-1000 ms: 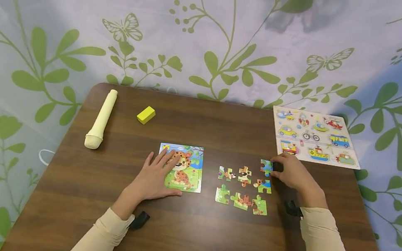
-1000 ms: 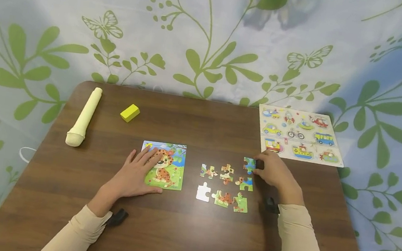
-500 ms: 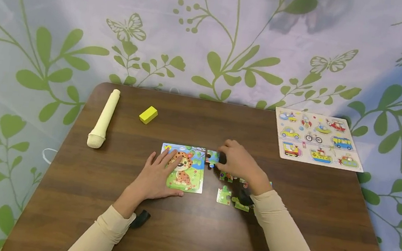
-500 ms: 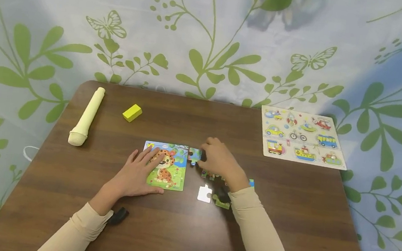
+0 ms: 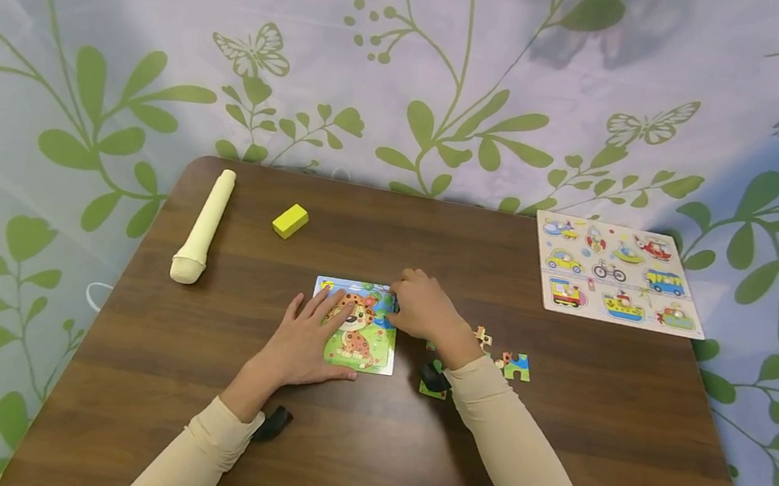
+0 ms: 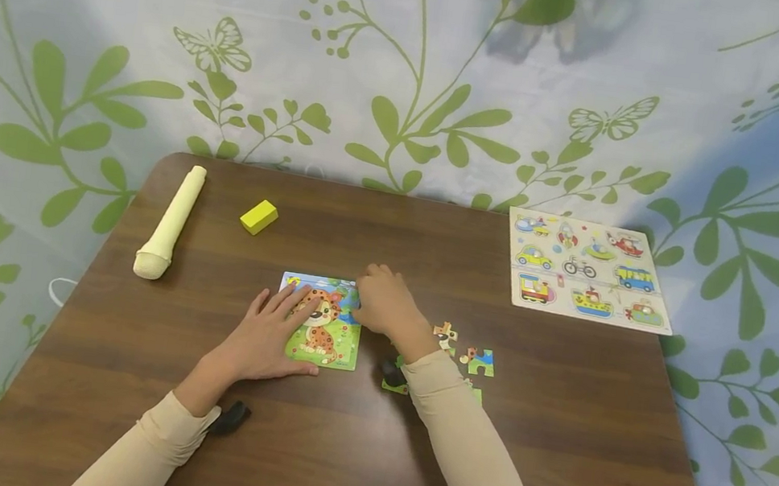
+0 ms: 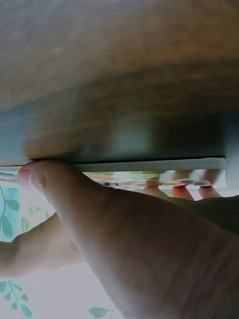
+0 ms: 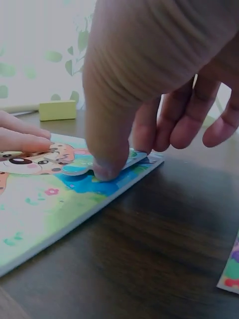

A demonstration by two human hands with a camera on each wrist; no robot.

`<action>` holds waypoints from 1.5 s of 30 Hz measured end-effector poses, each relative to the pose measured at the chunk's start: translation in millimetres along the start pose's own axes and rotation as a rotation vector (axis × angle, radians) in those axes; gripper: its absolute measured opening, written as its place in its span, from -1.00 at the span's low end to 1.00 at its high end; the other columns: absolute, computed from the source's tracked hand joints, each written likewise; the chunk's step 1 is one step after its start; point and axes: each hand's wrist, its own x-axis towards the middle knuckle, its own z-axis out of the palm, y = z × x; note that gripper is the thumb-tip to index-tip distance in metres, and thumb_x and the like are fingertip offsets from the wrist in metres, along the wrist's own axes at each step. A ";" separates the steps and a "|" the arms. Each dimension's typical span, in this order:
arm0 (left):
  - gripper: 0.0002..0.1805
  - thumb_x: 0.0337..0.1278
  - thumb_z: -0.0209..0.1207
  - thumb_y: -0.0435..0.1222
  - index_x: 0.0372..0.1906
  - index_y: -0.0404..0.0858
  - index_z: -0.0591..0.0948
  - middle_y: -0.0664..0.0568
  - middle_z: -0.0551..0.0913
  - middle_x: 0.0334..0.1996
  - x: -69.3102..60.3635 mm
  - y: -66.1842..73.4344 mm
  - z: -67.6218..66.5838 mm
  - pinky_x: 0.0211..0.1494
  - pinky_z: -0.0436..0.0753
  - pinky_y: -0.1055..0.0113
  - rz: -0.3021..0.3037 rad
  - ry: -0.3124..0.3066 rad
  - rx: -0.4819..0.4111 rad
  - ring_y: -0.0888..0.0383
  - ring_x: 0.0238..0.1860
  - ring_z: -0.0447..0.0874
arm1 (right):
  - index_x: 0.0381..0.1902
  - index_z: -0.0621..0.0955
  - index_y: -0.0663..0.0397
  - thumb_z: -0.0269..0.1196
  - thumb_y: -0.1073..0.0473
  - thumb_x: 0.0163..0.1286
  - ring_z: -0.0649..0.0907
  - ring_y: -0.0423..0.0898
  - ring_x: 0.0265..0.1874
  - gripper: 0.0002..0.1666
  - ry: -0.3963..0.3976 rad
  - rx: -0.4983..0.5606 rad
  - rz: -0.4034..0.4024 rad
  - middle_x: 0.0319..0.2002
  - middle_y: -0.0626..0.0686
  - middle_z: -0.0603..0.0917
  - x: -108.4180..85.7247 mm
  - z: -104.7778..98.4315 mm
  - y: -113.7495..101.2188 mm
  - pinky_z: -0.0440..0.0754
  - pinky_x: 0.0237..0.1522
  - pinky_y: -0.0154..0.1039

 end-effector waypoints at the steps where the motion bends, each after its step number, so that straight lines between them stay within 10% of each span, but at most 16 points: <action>1: 0.25 -0.05 0.18 0.52 0.66 -0.01 0.06 -0.03 -0.03 0.68 -0.3 0.6 -0.2 0.60 -0.01 -0.35 0.000 -0.001 -0.002 -0.14 0.68 -0.15 | 0.09 0.74 0.08 0.48 -0.05 0.26 0.58 0.09 0.05 -0.50 -0.001 0.005 0.008 0.05 0.10 0.64 -0.1 0.1 -1.2 0.63 0.11 0.14; 19: 0.24 -0.04 0.19 0.51 0.66 -0.02 0.06 -0.03 -0.03 0.68 -6.0 2.7 3.1 0.59 0.00 -0.37 0.003 0.009 -0.011 -0.15 0.68 -0.14 | 0.09 0.76 -0.17 0.43 -0.15 0.31 0.64 0.09 0.09 -0.56 0.091 0.043 0.028 0.09 0.00 0.70 -3.7 17.5 -16.8 0.66 0.14 0.16; 33: 0.41 -0.23 0.41 0.43 0.65 -0.20 0.05 -0.12 -0.09 0.68 -14.4 -26.9 1.7 0.63 0.00 -0.26 -0.017 0.036 -0.197 -0.19 0.67 -0.15 | -0.13 0.82 -0.15 0.46 -0.01 0.29 0.64 0.02 -0.05 -0.78 0.084 -0.078 0.079 -0.05 -0.04 0.71 -0.9 12.7 -44.6 0.63 0.12 0.18; 45: 0.44 -0.23 0.39 0.44 0.66 -0.21 0.01 -0.13 -0.11 0.68 -6.7 -24.1 -1.9 0.65 -0.04 -0.23 -0.027 0.003 -0.181 -0.17 0.68 -0.18 | -0.29 0.80 0.03 0.42 0.22 0.32 0.66 -0.03 -0.24 -0.96 0.156 -0.165 -0.063 -0.21 -0.01 0.65 -4.0 14.6 -38.8 0.71 -0.18 -0.09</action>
